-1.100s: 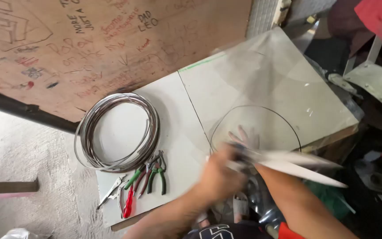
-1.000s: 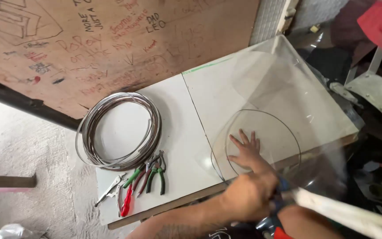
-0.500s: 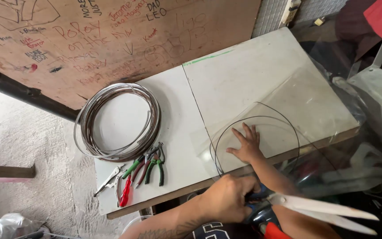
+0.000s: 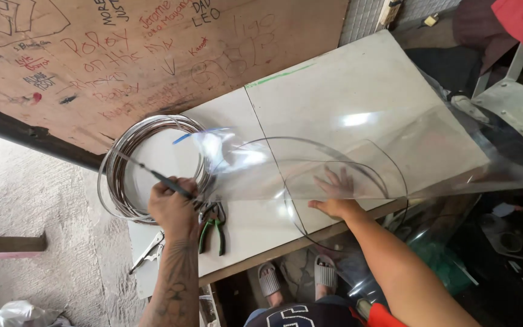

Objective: The person uses a pair of scissors to cut a circular shape out of a large sheet of clear plastic placed on a table. They hold the plastic steady with one hand while cutting along a pre-drawn line with the other, eventually removing the cut piece.

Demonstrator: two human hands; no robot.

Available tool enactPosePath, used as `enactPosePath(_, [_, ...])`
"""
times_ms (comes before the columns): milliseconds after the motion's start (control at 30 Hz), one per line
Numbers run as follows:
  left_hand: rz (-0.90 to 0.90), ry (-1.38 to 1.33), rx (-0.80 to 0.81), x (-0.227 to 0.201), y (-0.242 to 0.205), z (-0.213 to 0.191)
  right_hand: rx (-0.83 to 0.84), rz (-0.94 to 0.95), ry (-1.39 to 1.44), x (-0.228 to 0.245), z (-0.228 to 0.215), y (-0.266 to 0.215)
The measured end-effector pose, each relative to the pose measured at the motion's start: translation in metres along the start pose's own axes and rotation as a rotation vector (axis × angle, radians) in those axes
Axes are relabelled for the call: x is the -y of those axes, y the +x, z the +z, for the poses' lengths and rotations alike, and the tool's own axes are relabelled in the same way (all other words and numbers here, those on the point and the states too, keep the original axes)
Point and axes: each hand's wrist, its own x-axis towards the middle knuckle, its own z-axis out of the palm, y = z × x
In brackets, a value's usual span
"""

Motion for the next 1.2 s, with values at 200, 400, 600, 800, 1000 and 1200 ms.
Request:
enactPosePath(200, [0.151, -0.059, -0.147, 0.026, 0.012, -0.026, -0.212, -0.169, -0.040, -0.011, 0.021, 0.017])
enactPosePath(400, [0.421, 0.053, -0.100, 0.008, 0.005, -0.046, -0.109, -0.150, -0.034, 0.011, 0.004, 0.029])
enactPosePath(600, [0.390, 0.279, -0.152, -0.016, -0.004, -0.068, 0.035, -0.249, 0.079, 0.043, -0.011, 0.037])
enactPosePath(800, [0.349, 0.230, -0.347, -0.025, 0.013, -0.087, 0.082, -0.320, 0.204, 0.082, -0.032, 0.019])
enactPosePath(1000, [0.179, 0.087, -0.519, 0.002, 0.053, -0.121, 0.257, -0.272, 0.067, 0.105, -0.061, 0.005])
enactPosePath(1200, [0.066, -0.017, -0.640, 0.007, 0.059, -0.105, 0.189, -0.340, 0.220, 0.093, -0.055, -0.003])
